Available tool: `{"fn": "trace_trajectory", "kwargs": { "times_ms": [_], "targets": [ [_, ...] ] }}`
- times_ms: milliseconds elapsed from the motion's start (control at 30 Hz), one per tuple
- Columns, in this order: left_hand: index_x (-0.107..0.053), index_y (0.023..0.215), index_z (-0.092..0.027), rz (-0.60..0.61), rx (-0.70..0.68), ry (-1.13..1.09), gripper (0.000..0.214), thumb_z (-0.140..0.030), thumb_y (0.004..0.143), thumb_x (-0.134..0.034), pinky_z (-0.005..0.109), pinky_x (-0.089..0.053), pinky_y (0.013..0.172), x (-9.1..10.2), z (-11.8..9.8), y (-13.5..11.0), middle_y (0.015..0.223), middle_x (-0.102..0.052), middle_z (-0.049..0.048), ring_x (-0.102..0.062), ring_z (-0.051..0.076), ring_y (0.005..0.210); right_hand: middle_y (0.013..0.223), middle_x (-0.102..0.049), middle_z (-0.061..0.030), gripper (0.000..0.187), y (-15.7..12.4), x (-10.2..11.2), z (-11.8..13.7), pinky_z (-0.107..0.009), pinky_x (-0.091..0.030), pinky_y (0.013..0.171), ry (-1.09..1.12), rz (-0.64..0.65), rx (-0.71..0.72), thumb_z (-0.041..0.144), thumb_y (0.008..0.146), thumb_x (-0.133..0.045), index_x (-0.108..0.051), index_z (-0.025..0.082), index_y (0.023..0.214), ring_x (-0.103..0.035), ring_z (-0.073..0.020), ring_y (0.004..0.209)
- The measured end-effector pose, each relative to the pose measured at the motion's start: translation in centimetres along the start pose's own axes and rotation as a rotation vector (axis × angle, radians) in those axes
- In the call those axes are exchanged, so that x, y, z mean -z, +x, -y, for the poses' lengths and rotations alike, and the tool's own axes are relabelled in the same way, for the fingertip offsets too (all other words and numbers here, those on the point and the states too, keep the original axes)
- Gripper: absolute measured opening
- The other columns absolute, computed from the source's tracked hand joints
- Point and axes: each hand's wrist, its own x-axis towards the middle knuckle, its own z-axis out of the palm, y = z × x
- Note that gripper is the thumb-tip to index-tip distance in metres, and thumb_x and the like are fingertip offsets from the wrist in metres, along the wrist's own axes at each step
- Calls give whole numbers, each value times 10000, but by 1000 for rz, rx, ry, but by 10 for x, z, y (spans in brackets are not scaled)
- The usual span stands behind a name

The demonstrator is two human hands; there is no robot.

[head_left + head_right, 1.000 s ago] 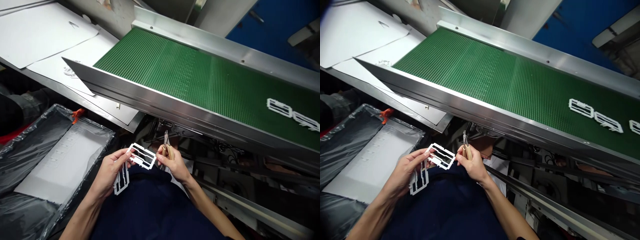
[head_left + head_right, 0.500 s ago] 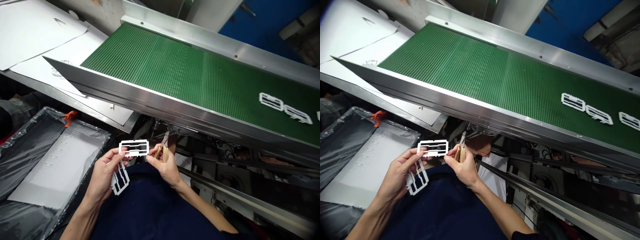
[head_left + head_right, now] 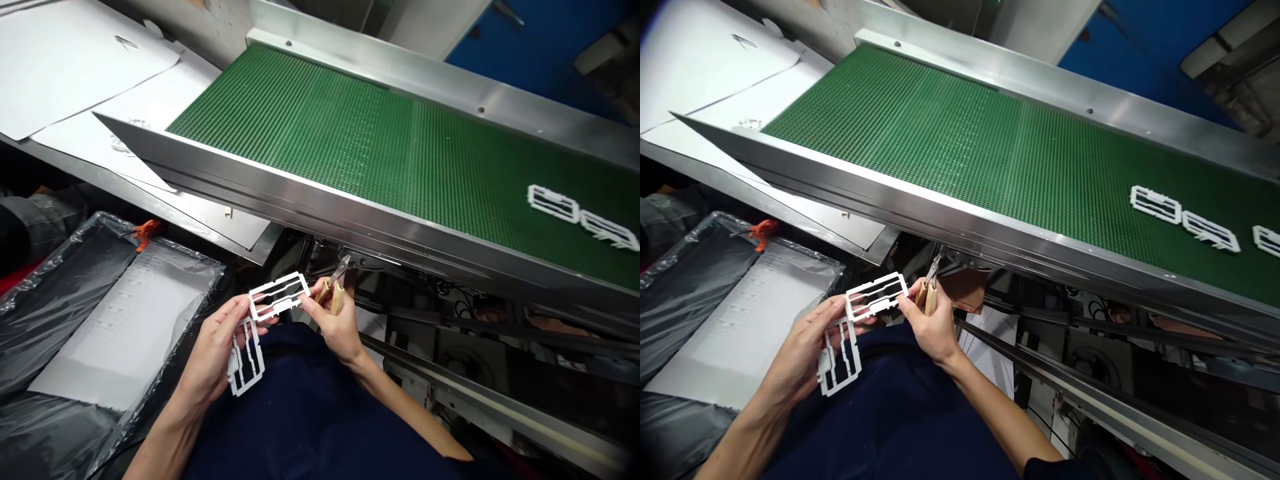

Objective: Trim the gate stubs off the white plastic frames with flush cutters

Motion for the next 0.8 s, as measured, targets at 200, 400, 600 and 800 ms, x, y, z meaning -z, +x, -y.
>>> {"fn": "trace_trajectory", "kwargs": {
  "times_ms": [200,400,600,800],
  "targets": [
    [-614,1061,-131,-6,18,-19,322,-342,818,-603,216,-543,698,2,0,0,902,-711,85,-672,190,825,810,-553,-6,187,0,0,3,-263,-473,677,76,19,19,299,820,-627,-489,191,884,-579,-137,718],
    [-614,1075,-129,50,11,18,343,-371,836,-574,230,-529,727,4,0,-2,936,-707,106,-661,198,859,813,-562,-16,195,3,0,4,-290,-504,713,100,-11,12,320,819,-626,-496,190,885,-586,-146,721],
    [-625,1073,-134,50,9,13,348,-377,828,-582,225,-518,694,3,-2,-2,917,-710,109,-659,183,805,825,-568,-20,215,5,-1,2,-288,-505,712,92,-20,9,341,813,-628,-496,194,898,-588,-150,726],
    [-630,1073,-138,52,31,17,351,-381,826,-579,243,-522,714,5,1,-2,933,-706,111,-655,200,847,820,-561,-18,194,4,-1,2,-280,-487,695,82,-7,31,328,824,-618,-491,197,890,-575,-148,729]
  ]
}}
